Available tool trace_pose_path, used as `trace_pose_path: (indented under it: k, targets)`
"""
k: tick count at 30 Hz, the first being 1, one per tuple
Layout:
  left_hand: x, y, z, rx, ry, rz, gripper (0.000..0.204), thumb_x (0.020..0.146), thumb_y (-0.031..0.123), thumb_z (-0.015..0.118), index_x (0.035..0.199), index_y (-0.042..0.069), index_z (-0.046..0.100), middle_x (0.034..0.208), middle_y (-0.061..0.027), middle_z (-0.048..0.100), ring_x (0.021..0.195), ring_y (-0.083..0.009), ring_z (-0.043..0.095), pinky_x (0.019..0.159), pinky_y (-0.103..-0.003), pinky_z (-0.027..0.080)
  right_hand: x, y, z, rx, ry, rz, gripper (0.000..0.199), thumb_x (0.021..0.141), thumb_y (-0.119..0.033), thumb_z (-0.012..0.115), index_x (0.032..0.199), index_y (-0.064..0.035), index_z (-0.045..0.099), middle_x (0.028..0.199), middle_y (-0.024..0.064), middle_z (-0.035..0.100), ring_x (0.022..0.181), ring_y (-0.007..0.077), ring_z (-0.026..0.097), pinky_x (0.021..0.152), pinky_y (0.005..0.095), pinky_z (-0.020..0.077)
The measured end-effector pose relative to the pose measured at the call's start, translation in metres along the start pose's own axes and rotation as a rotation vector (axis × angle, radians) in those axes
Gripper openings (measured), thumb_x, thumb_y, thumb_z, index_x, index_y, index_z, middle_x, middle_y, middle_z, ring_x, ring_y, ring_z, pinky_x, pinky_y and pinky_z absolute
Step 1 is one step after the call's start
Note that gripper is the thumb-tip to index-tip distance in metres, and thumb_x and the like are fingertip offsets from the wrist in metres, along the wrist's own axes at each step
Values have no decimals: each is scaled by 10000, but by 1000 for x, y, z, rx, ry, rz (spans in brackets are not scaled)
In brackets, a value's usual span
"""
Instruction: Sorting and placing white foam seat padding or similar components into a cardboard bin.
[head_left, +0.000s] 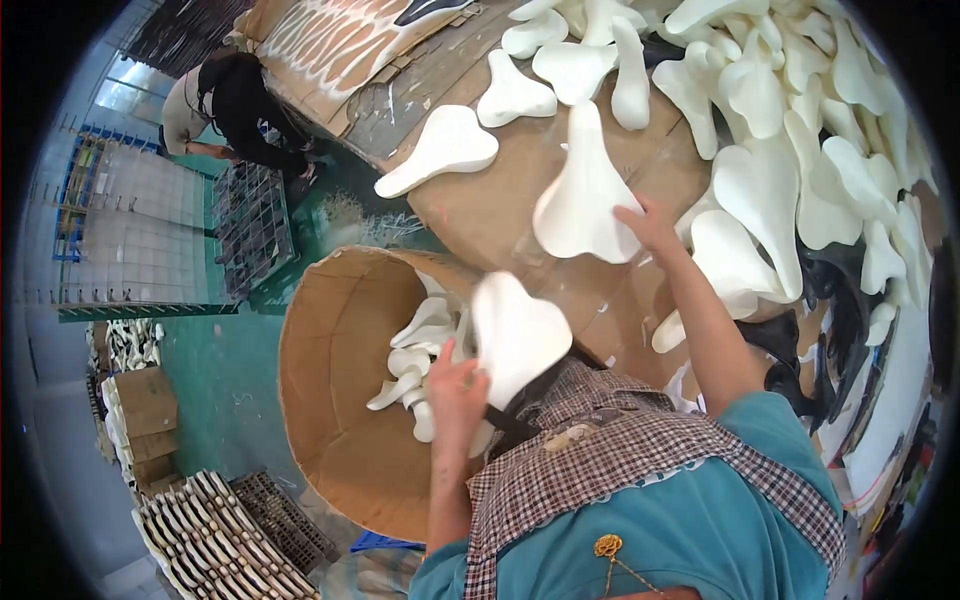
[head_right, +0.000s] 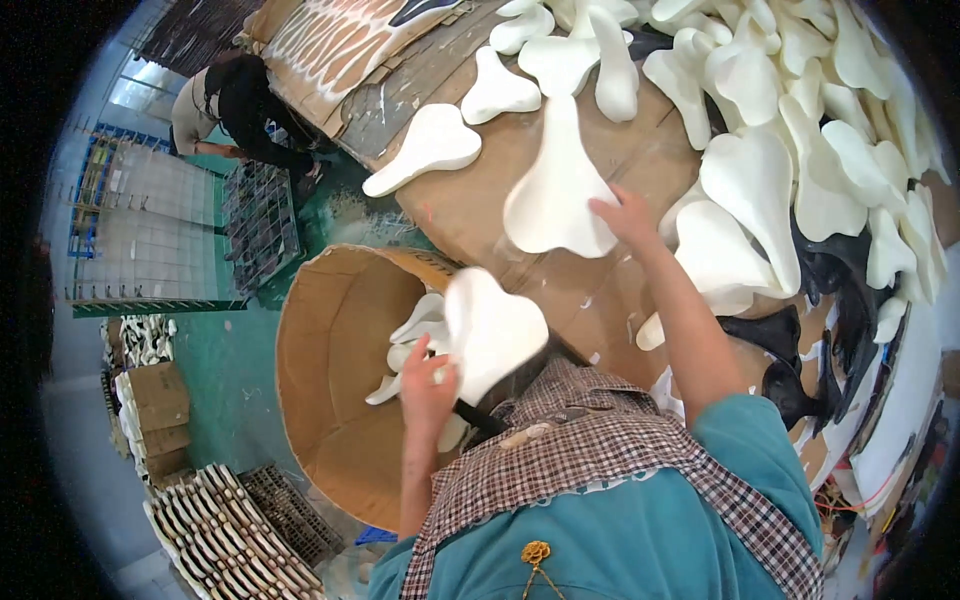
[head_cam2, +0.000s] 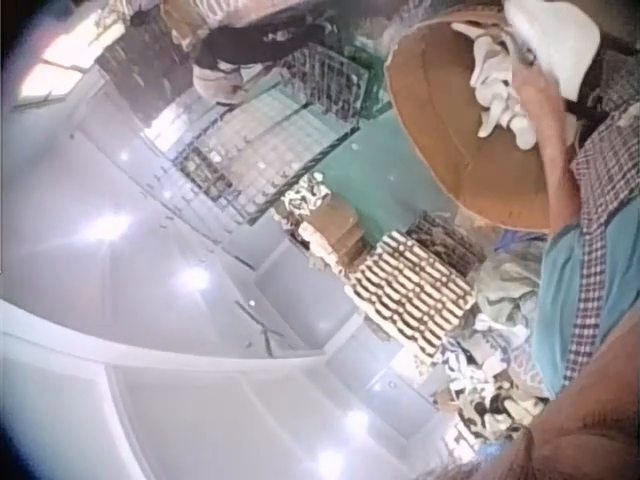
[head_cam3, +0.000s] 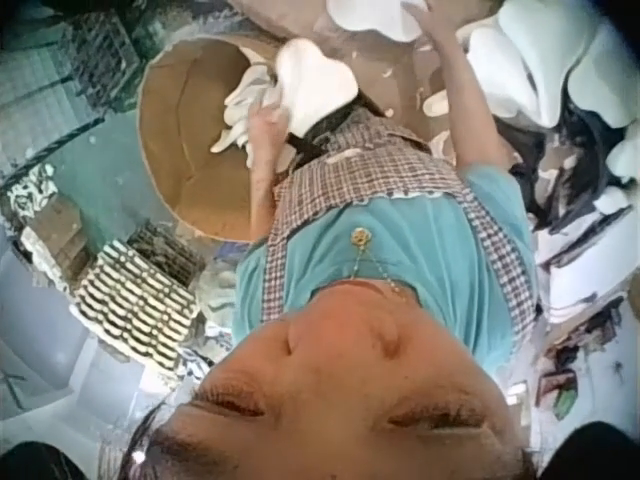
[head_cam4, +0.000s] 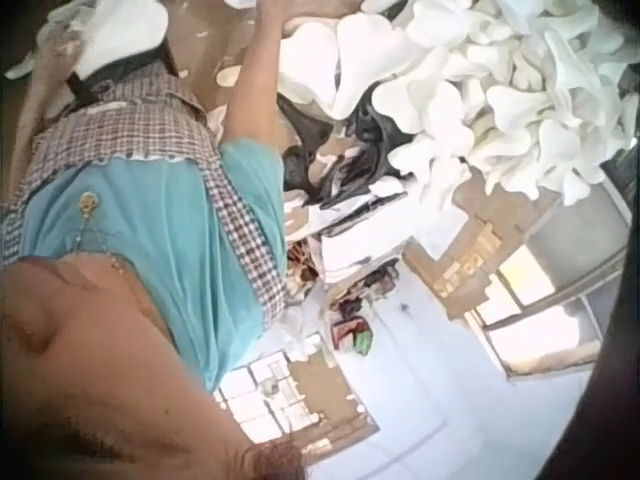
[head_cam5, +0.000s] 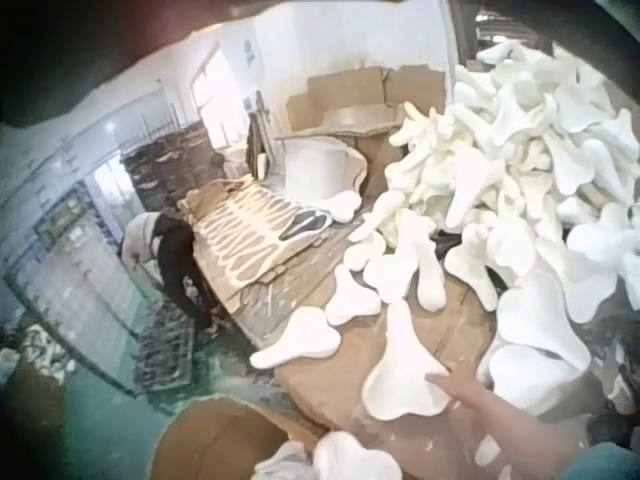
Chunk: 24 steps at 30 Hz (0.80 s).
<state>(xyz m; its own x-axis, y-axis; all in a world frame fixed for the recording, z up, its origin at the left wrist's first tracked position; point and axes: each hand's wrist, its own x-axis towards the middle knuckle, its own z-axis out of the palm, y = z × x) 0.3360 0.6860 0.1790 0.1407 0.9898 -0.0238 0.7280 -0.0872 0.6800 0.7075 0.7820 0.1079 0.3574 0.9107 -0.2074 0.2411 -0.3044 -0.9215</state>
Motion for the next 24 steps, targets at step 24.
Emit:
trace_pose_path:
  k: [24]
  targets:
    - [335, -18, -37, -192, 254, 149, 544, 748, 76, 645, 1238, -26, 432, 1232, -155, 480, 1163, -230, 440, 958, -330, 341, 266, -66, -87, -441, 445, -458, 831, 601, -342, 734, 1276, -26, 366, 1147, 199, 516, 1068, 338, 492, 898, 387, 402]
